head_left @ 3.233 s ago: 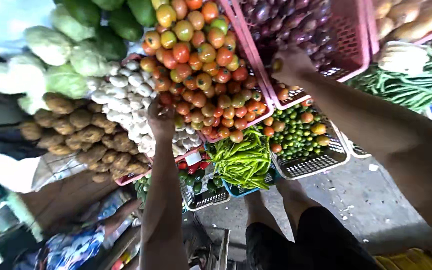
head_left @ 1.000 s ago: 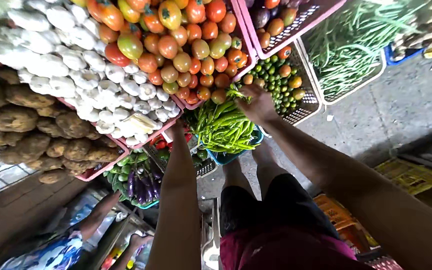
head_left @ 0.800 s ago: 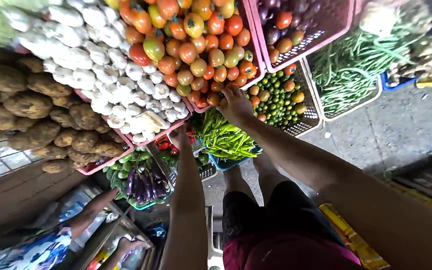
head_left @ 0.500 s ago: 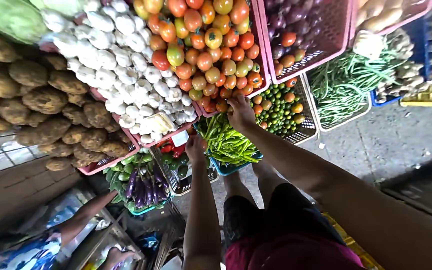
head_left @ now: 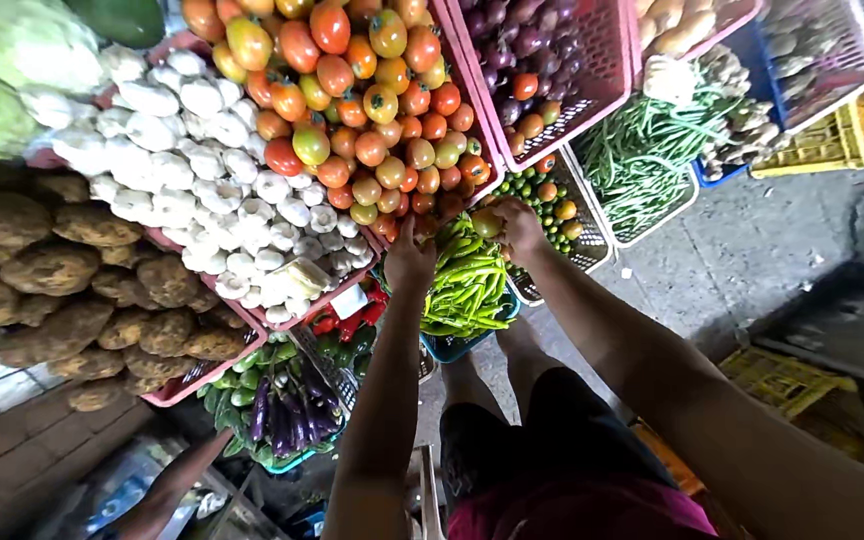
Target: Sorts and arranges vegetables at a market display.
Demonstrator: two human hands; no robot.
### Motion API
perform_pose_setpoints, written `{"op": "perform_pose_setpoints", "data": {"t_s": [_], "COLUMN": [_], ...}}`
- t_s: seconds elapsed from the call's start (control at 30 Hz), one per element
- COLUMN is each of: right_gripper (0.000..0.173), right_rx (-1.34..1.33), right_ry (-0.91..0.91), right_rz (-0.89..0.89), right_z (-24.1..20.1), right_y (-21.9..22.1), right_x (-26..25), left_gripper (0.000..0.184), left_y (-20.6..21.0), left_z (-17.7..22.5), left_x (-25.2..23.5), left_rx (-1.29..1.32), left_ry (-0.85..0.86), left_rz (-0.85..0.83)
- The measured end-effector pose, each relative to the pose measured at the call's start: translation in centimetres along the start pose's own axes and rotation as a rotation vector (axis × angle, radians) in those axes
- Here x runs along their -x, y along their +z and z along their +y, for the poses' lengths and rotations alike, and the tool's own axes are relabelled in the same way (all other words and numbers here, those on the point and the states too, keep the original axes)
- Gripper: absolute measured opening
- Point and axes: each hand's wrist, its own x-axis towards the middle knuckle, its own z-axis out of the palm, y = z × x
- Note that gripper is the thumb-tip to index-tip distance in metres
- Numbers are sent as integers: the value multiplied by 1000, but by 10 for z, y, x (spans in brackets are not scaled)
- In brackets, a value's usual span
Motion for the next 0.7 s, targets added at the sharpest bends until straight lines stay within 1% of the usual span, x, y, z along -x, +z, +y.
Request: {"op": "perform_pose_setpoints", "data": {"t_s": [0.03, 0.07, 0.1, 0.13, 0.17, 0.2, 0.23, 0.3, 0.37, 0.4, 0.47, 0.53, 0.6, 0.63, 0.7], "right_gripper": [35, 37, 37, 36, 34, 32, 31, 31, 35, 35, 35, 36, 35, 35, 35], "right_rx": [-34, -50, -51, -35, -14, 7, 22, 24, -2, -19, -79, -174, -283, -317, -351], "right_ry": [56, 89, 103, 112, 106, 92, 82, 86, 91, 106, 132, 150, 170, 195, 249], "right_rz": [-1, -11, -18, -25, -26, -33, -40, -38, -50, -44, -68, -142, -170, -173, -166], "right_z": [2, -3, -7, -8, -10, -15, -20, -31, -39, -33, -27, -19, -23, -26, -30], "right_y": [-3, -1, 2, 3, 6, 9, 12, 17, 15, 10, -3, -17, -21, -24, -28], "right_x": [-2, -8, -11, -10, -10, -12, -14, -20, -24, -24, -33, -35, -40, -39, -35], "left_gripper": [46, 34, 28, 26, 26, 25, 26, 29, 35, 35, 34, 35, 39, 41, 44], "left_y": [-5, -12, -16, -21, -29, -43, -58, -92, -129, -146, -187, -223, -260, -274, -296], "left_z": [-4, -8, -12, -15, -15, -12, -7, 1, 1, 4, 18, 34, 53, 62, 76], "left_x": [7, 7, 8, 15, 21, 24, 27, 25, 11, 4, -24, -53, -82, -96, -124], "left_rx": [149, 367, 675, 988, 1233, 1365, 1379, 1181, 927, 821, 690, 719, 746, 706, 527], "left_ry": [-36, -93, -162, -247, -319, -327, -274, -109, 33, 77, 141, 144, 154, 165, 116], "left_rz": [14, 34, 37, 25, 21, 23, 47, 164, 320, 385, 433, 468, 540, 574, 621]}}
